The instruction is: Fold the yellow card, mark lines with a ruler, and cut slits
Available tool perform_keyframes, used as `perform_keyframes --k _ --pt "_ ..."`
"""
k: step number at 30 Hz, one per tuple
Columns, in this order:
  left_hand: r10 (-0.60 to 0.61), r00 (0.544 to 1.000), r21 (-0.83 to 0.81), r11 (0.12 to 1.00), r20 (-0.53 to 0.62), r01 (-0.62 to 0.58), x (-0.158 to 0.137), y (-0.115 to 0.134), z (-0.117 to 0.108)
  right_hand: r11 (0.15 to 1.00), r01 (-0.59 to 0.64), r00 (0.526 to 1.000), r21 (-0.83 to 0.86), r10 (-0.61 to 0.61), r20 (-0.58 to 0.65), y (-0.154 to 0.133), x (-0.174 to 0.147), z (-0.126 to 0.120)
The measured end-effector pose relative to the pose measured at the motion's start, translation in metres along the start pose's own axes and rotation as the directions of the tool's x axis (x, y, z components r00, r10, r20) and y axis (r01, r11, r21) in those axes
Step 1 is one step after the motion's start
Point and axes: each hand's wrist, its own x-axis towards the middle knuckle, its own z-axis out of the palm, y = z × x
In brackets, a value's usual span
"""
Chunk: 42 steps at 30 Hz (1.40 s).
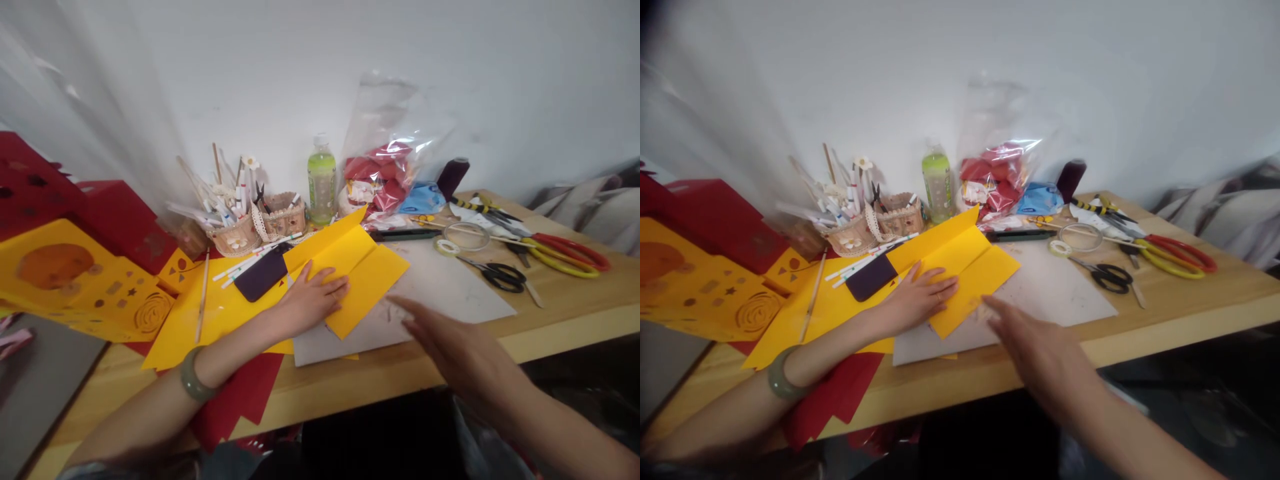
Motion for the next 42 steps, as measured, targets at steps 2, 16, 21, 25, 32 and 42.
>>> perform_keyframes --k 2,16,21,25,32,42 --pt "0.015 1.0 -0.001 1.0 -0.023 -0.015 -0.001 0.002 0.0 0.983 -0.186 0.981 -0.009 0.186 0.048 0.018 0.003 -0.007" --pt "-0.031 0.999 -0.09 0.996 -0.041 0.027 -0.007 0.012 -0.009 0.967 0.21 0.959 -0.146 -0.174 0.223 0.008 0.021 0.017" --pt "-0.054 0.995 -0.119 0.991 0.083 0.064 -0.005 0.013 -0.019 0.952 0.262 0.913 -0.159 -0.19 0.36 -0.001 0.032 0.025" --pt "-0.069 0.987 -0.13 0.988 0.148 0.088 -0.004 0.014 -0.023 0.948 0.222 0.917 -0.227 -0.124 0.38 0.014 0.041 0.023" --pt "-0.016 0.997 -0.134 0.991 0.072 0.025 -0.008 0.009 -0.013 0.913 0.018 0.942 -0.407 0.121 0.314 0.075 0.061 0.001" --pt "-0.013 0.999 -0.158 0.987 0.042 0.02 -0.008 0.009 -0.011 0.863 -0.158 0.935 -0.48 0.287 0.209 0.114 0.071 -0.018"
